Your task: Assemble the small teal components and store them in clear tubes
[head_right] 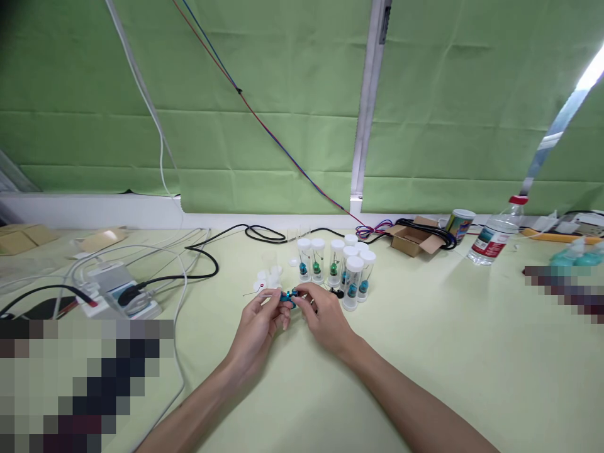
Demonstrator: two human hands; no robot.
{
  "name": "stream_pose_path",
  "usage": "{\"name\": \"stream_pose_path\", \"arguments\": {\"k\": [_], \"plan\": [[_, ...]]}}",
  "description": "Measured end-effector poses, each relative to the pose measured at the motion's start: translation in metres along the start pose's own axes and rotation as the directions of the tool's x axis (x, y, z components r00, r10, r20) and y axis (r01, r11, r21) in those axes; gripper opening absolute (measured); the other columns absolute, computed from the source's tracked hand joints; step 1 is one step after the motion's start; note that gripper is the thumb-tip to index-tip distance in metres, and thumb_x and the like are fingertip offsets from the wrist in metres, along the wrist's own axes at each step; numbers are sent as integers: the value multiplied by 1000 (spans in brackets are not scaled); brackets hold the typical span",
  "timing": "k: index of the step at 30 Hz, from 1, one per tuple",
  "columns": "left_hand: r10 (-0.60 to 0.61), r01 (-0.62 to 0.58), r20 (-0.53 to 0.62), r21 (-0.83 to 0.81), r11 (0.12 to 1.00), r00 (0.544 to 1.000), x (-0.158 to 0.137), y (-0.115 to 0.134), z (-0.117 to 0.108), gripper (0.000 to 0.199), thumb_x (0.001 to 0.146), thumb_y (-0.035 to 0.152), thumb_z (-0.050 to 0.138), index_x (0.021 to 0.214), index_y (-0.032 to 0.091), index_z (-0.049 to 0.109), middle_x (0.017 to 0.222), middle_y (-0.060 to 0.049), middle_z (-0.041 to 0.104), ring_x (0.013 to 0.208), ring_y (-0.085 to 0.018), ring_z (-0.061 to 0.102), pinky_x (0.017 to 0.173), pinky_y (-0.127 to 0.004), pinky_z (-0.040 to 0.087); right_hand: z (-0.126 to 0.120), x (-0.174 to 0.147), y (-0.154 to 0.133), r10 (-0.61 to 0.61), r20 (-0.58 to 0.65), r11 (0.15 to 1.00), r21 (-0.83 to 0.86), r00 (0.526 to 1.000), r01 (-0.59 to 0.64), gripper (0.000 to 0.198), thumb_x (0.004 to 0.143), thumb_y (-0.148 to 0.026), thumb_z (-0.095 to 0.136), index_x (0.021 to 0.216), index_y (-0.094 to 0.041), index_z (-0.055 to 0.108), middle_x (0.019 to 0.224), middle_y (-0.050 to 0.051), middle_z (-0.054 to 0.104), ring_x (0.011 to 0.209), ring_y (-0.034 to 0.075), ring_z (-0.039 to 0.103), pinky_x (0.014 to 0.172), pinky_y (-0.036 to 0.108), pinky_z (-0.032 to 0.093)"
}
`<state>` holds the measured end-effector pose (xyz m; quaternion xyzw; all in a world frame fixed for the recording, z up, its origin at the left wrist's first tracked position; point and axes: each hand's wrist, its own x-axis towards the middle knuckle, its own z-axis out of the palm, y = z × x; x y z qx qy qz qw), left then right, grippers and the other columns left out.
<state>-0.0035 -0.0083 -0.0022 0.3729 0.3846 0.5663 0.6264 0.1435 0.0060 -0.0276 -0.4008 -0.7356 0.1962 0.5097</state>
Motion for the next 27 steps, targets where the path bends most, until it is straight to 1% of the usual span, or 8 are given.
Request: {"name": "stream_pose_path", "arguments": {"k": [4, 9, 14, 17, 22, 27], "plan": [[-3, 3, 19, -2, 1000, 1000, 1, -1, -1, 31, 77, 46, 70, 82, 19, 55, 68, 0, 64, 54, -10, 53, 60, -25, 44, 0, 1, -1, 31, 4, 999, 31, 1000, -31, 17, 95, -29, 50, 102, -20, 63, 92, 5, 70, 74, 16, 64, 67, 27, 51], [-13, 14, 42, -14, 1000, 999, 0, 1, 1, 29, 75, 42, 73, 80, 18, 57, 69, -1, 65, 54, -10, 54, 59, -25, 44, 0, 1, -2, 87, 21, 992, 95, 996, -88, 19, 96, -31, 48, 97, -20, 63, 76, 2, 66, 58, 14, 58, 58, 26, 48], [-1, 2, 45, -26, 1000, 999, -2, 4, 3, 29, 73, 40, 75, 81, 17, 58, 68, -2, 65, 56, -12, 56, 58, -25, 45, 0, 2, -3, 110, 30, 983, 141, 993, -114, 20, 95, -34, 48, 90, -19, 61, 63, -2, 58, 51, 12, 53, 52, 24, 44], [-3, 4, 46, -20, 1000, 999, -2, 4, 3, 29, 73, 38, 74, 84, 17, 58, 68, -2, 66, 56, -12, 57, 59, -25, 46, -1, 2, -4, 118, 35, 982, 146, 992, -122, 22, 96, -35, 47, 87, -19, 60, 61, -3, 55, 50, 12, 52, 51, 24, 43], [-16, 16, 64, -1, 1000, 998, -1, 2, 2, 29, 75, 40, 73, 84, 17, 58, 68, -2, 66, 56, -12, 57, 59, -25, 46, -1, 2, -3, 128, 31, 985, 113, 991, -130, 30, 99, -38, 42, 79, -20, 57, 59, -3, 55, 50, 12, 51, 52, 24, 42], [-8, 7, 75, 16, 1000, 997, -2, 3, 2, 30, 74, 41, 73, 83, 17, 58, 68, -3, 66, 56, -12, 57, 59, -26, 47, -1, 3, -1, 152, 40, 980, 126, 988, -156, 38, 99, -43, 40, 71, -21, 52, 57, -3, 54, 47, 12, 52, 49, 23, 42]]}}
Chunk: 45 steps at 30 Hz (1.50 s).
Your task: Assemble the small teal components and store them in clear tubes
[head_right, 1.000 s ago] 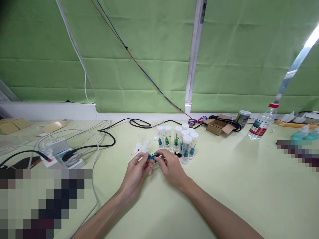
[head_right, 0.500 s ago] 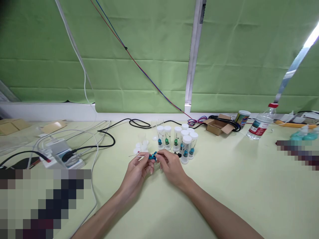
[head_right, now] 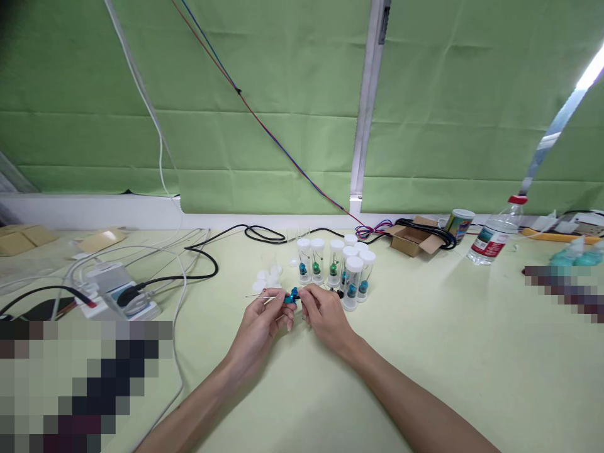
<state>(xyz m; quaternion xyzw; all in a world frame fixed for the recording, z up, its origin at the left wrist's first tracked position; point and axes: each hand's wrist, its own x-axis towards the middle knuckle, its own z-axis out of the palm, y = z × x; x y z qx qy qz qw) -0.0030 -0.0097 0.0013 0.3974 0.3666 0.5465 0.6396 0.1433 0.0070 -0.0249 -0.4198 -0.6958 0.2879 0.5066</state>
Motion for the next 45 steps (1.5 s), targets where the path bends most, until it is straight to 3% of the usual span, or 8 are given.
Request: {"name": "stream_pose_path", "arguments": {"k": [6, 12, 20, 31, 37, 45], "plan": [[18, -18, 15, 40, 999, 1000, 0, 0, 1, 29, 75, 42, 72, 84, 17, 58, 68, -2, 64, 57, -13, 58, 58, -27, 48, 0, 1, 2, 14, -9, 1000, 19, 1000, -14, 42, 99, -46, 38, 65, -21, 46, 53, -4, 49, 43, 11, 49, 46, 23, 40], [39, -43, 64, 75, 996, 997, 1, -3, 0, 32, 79, 41, 68, 97, 15, 64, 73, -4, 64, 61, -13, 58, 60, -27, 48, 1, 0, 2, 58, -16, 998, 14, 998, -58, 49, 99, -49, 34, 60, -21, 44, 48, -4, 48, 42, 12, 47, 47, 24, 39], [5, -14, 121, 67, 998, 993, -2, 0, 3, 30, 79, 42, 68, 90, 13, 67, 77, -7, 63, 61, -13, 56, 56, -27, 47, 3, 1, 6, 191, -23, 969, 166, 981, -184, 55, 95, -57, 37, 55, -20, 45, 38, -5, 42, 33, 10, 40, 39, 24, 33], [-48, 44, 162, 31, 999, 986, -3, -3, 4, 23, 84, 34, 63, 91, 13, 64, 82, -7, 63, 73, -16, 59, 64, -28, 51, 5, 2, 10, 283, -16, 939, 207, 959, -274, 64, 92, -63, 38, 46, -19, 44, 34, -4, 41, 30, 9, 39, 35, 22, 29], [-62, 65, 143, -15, 998, 988, -5, -3, 5, 22, 83, 32, 66, 90, 11, 66, 76, -5, 62, 71, -14, 59, 67, -27, 52, 7, 3, 12, 310, 4, 915, 271, 951, -300, 61, 89, -66, 41, 48, -20, 44, 33, -4, 42, 29, 9, 38, 32, 22, 28], [-79, 86, 92, -83, 993, 993, -3, -4, 5, 21, 79, 29, 71, 88, 10, 69, 79, -7, 65, 71, -14, 60, 68, -26, 52, 7, 2, 4, 268, -32, 949, 179, 963, -258, 60, 91, -64, 37, 50, -21, 40, 33, -4, 43, 32, 10, 39, 38, 24, 33]]}}
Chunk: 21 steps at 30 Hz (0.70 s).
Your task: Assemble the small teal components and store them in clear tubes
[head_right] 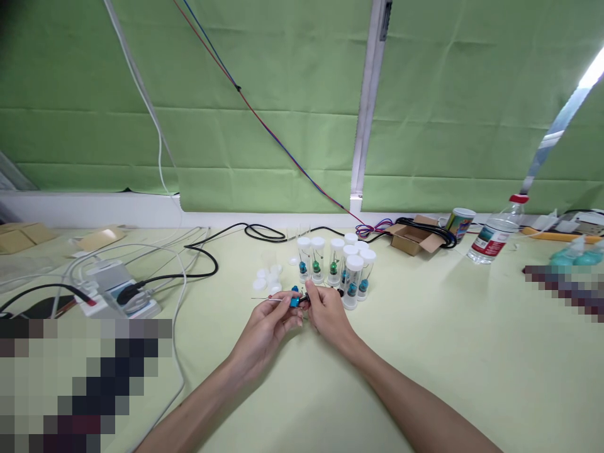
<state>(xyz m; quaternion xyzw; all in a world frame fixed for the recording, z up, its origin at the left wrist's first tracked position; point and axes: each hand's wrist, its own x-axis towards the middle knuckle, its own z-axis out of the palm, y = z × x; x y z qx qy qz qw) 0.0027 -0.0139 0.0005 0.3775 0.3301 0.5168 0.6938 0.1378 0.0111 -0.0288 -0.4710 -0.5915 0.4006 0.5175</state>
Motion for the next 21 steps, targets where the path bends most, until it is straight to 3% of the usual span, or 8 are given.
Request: {"name": "stream_pose_path", "arguments": {"k": [11, 21], "plan": [[6, -6, -33, -10, 1000, 999, 3, -4, -4, 20, 83, 28, 68, 94, 11, 68, 80, -8, 68, 80, -16, 65, 78, -28, 54, -1, -1, -2, -44, 9, 992, -122, 999, 45, 61, 94, -59, 34, 48, -20, 39, 36, -3, 44, 37, 11, 41, 45, 24, 34], [-11, 10, -36, -36, 999, 999, 2, -2, -4, 18, 81, 25, 69, 91, 11, 69, 77, -8, 69, 74, -15, 66, 78, -27, 54, -1, -1, -1, -35, 22, 988, -148, 999, 38, 63, 95, -58, 31, 46, -21, 38, 34, -2, 43, 38, 12, 43, 48, 25, 37]]}}
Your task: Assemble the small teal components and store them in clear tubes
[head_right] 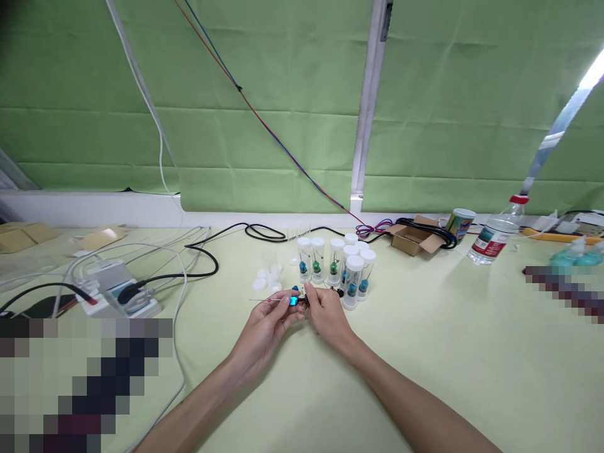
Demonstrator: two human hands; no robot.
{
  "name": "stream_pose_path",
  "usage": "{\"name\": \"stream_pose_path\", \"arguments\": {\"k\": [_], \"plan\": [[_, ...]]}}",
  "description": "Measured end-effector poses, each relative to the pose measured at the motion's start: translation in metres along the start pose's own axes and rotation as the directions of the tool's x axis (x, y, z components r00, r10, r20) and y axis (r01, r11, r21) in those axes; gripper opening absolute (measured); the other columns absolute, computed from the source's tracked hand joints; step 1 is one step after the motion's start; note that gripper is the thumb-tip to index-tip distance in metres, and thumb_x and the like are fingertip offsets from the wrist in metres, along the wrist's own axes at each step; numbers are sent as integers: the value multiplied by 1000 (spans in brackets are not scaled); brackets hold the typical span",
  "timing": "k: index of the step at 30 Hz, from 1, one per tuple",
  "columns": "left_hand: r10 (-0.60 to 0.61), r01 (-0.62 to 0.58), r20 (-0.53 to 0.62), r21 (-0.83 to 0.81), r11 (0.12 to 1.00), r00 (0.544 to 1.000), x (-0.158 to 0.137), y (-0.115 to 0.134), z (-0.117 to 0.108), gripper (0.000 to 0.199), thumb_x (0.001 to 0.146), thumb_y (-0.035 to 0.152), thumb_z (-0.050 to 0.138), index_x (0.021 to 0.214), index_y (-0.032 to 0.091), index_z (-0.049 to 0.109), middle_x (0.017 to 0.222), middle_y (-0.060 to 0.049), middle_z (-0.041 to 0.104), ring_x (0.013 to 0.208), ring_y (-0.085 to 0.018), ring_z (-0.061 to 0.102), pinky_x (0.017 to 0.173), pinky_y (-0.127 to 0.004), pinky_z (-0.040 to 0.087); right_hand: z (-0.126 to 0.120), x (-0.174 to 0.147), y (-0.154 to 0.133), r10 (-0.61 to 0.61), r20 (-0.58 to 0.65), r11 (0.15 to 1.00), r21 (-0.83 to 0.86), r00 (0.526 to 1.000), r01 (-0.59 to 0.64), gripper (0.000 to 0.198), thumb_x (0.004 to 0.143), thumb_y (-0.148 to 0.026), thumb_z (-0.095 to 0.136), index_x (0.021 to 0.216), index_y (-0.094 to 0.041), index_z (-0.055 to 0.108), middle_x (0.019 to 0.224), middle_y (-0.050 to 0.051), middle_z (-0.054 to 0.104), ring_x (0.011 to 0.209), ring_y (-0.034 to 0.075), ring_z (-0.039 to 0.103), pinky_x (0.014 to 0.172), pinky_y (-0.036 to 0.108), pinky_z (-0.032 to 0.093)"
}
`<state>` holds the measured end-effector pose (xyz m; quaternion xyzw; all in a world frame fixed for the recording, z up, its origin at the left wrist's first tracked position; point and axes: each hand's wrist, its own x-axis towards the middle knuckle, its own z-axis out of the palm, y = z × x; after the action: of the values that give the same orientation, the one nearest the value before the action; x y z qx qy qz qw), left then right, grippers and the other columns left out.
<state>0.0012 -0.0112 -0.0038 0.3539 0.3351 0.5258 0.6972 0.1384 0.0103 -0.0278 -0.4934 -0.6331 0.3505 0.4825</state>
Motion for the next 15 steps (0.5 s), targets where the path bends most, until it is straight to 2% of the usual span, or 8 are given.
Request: {"name": "stream_pose_path", "arguments": {"k": [4, 9, 15], "plan": [[3, -3, -18, -20, 1000, 1000, 1, 0, 1, 14, 82, 22, 68, 89, 10, 69, 77, -8, 69, 73, -15, 66, 78, -26, 54, 0, 0, 2, -6, -7, 1000, 30, 1000, 6, 60, 95, -58, 33, 50, -20, 41, 37, -3, 45, 37, 11, 43, 45, 24, 37], [-7, 4, -33, -70, 998, 999, 2, 0, 1, 9, 83, 16, 66, 86, 9, 71, 84, -10, 70, 77, -15, 67, 81, -27, 55, 1, -1, 3, 6, -22, 993, 117, 1000, -4, 47, 93, -57, 40, 70, -19, 54, 44, -5, 48, 34, 12, 44, 38, 23, 34], [-56, 42, -93, -147, 988, 994, 2, 0, 1, 14, 87, 9, 58, 84, 7, 71, 91, -13, 69, 77, -15, 67, 84, -28, 57, 0, 0, 1, -12, -22, 988, 154, 1000, 15, 41, 93, -56, 42, 77, -20, 55, 48, -5, 51, 37, 12, 48, 38, 23, 37]]}}
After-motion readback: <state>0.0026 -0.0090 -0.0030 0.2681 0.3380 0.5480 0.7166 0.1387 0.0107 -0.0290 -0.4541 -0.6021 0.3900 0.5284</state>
